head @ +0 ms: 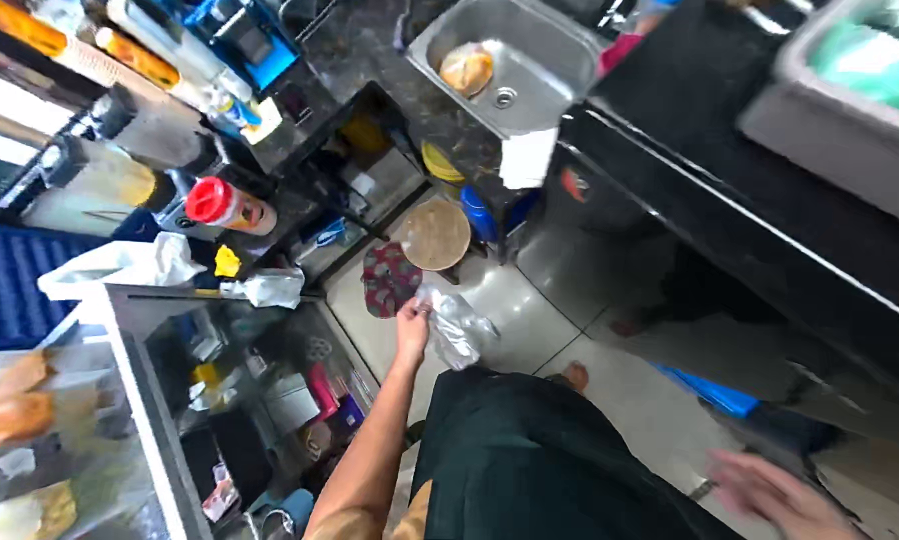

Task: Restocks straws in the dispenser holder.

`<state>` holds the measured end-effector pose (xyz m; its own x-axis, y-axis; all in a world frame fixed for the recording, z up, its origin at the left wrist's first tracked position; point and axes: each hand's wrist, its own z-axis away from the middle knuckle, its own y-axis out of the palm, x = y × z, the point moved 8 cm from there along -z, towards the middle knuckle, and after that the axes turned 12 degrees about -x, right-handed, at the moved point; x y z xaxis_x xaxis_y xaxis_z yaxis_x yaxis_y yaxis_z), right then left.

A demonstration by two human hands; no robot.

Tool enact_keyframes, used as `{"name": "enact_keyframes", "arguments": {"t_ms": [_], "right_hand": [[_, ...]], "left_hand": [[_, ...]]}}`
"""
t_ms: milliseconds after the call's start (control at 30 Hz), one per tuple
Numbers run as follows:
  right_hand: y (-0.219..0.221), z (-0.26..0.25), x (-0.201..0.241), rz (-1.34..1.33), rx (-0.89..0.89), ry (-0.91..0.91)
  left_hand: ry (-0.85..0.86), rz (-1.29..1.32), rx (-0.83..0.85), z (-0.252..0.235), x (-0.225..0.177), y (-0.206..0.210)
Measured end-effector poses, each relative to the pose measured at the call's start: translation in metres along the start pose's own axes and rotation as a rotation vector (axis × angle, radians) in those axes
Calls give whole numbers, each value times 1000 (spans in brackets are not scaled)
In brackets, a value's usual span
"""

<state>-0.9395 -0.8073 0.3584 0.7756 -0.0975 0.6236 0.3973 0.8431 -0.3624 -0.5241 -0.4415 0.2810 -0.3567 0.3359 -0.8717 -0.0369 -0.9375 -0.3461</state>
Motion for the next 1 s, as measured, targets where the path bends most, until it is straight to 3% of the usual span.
{"name": "enact_keyframes", "arguments": {"t_ms": [100,200,267,300,367,433,467,533,600,667,733,800,900,1000], "right_hand": [[205,-49,134,-191,179,-146],[349,-65,233,-273,360,-317],[402,-74,275,-286,275,-530],[421,-79,289,-256,213,-595],[456,-93,311,-199,155,-619],[495,-110,331,-210,206,-606],[517,-118,345,-238,254,-624],[565,-125,376,-267,387,-743],[615,-136,404,-281,515,-819],[659,-163,425,-313,474,-840],[700,-224,464,-323,304,-798],[741,-313,489,-320,149,-605],[792,-442,479,-321,44,-202],[830,-518,493,-264,-11,11]], "left_hand": [[-78,147,227,-16,-12,-2],[-437,459,325,-16,-27,-14],[-608,512,260,-27,-28,-40],[-592,506,202,-42,-27,-59],[-351,418,57,-80,-26,-104],[-10,302,73,-111,-30,-137],[50,312,124,-123,-33,-145],[-142,501,182,-156,-29,-152],[-532,677,162,-198,-18,-157],[-714,599,182,-248,-11,-165],[-534,300,161,-330,-19,-188],[-122,-81,84,-419,-37,-219],[461,-495,16,-516,-93,-246],[846,-757,73,-596,-137,-240]]}}
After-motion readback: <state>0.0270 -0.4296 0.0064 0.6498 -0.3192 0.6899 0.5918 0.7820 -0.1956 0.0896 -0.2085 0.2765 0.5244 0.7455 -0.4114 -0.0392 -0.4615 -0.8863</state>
